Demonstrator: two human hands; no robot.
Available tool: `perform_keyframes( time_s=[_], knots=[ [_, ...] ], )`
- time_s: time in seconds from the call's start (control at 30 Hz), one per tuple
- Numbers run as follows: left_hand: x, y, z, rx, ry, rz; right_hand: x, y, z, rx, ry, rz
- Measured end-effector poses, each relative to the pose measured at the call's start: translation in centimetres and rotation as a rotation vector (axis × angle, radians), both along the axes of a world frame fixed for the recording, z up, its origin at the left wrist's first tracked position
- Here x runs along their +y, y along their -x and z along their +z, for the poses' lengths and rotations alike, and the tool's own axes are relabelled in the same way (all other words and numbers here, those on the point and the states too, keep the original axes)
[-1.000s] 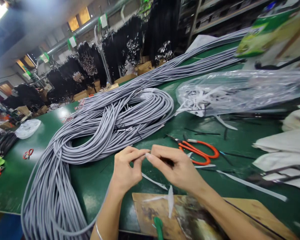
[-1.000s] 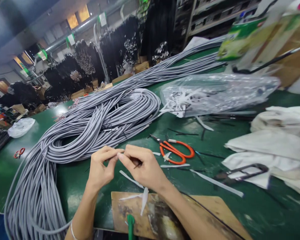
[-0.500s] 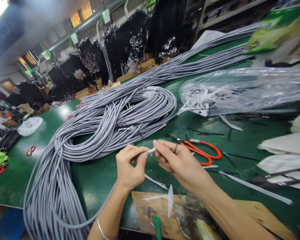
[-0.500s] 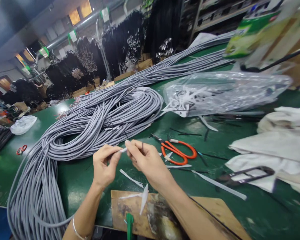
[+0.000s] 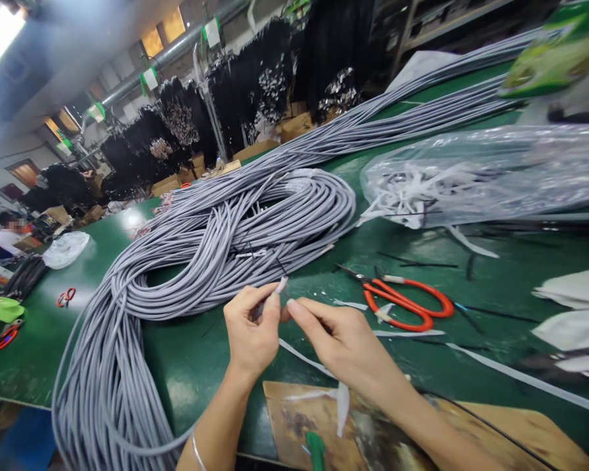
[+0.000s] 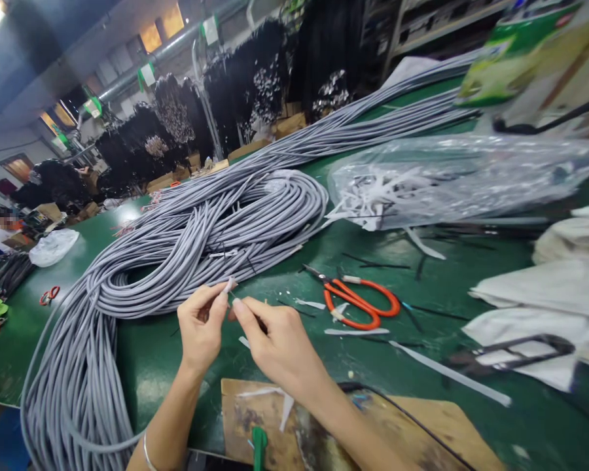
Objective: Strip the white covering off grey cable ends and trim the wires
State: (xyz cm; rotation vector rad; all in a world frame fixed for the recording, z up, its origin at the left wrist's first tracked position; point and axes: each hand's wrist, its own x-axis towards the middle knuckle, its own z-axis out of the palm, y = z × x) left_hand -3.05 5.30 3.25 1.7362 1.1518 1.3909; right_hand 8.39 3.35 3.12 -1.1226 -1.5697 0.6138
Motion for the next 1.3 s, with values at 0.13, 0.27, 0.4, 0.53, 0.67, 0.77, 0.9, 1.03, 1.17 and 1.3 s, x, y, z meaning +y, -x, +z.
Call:
perform_keyframes(
  time_s=[0.13,0.27,0.4,0.53,0.67,0.77,0.9,1.03,1.17,1.3],
  knots=[
    [0.0,-0.1,-0.2,-0.016,0.019,-0.005,0.0,0.0,0.1,0.025,0.027,0.015],
    [0.1,-0.2,-0.5,-0.046,0.032,-0.012,-0.1,0.2,0.0,0.082,0.084,0.041],
    [-0.1,-0.4,-0.7,0.025,-0.027,0.008,-0.1,0.3,-0.5,0.219,0.181,0.059],
    [-0.3,-0.6,-0.6,0.152,-0.116,0.079,0.0,0.4,-1.1,0.388,0.298,0.115],
    [-0.5,-0.7,-0.6,0.257,-0.217,0.085,0.2,0.7,-1.2,0.556,0.404,0.118],
    [-0.7,-0.8,-0.9,0.356,-0.321,0.053,0.6,-0.5,-0.2,0.729,0.448,0.053],
    [-0.6,-0.9,-1.1,0.447,-0.26,0.029,0.9,-4.0,1.5,0.826,0.05,-0.386],
    [-0.2,-0.5,-0.5,0.336,-0.033,0.005,1.0,-4.9,1.3,0.154,-0.054,-0.376],
    [0.0,0.1,0.1,0.437,0.037,-0.071,1.6,-3.5,-0.5,-0.253,-0.013,-0.315],
    [-0.1,0.4,0.5,0.555,0.04,-0.264,2.3,-3.6,-1.1,-0.218,0.199,-0.231]
  ],
)
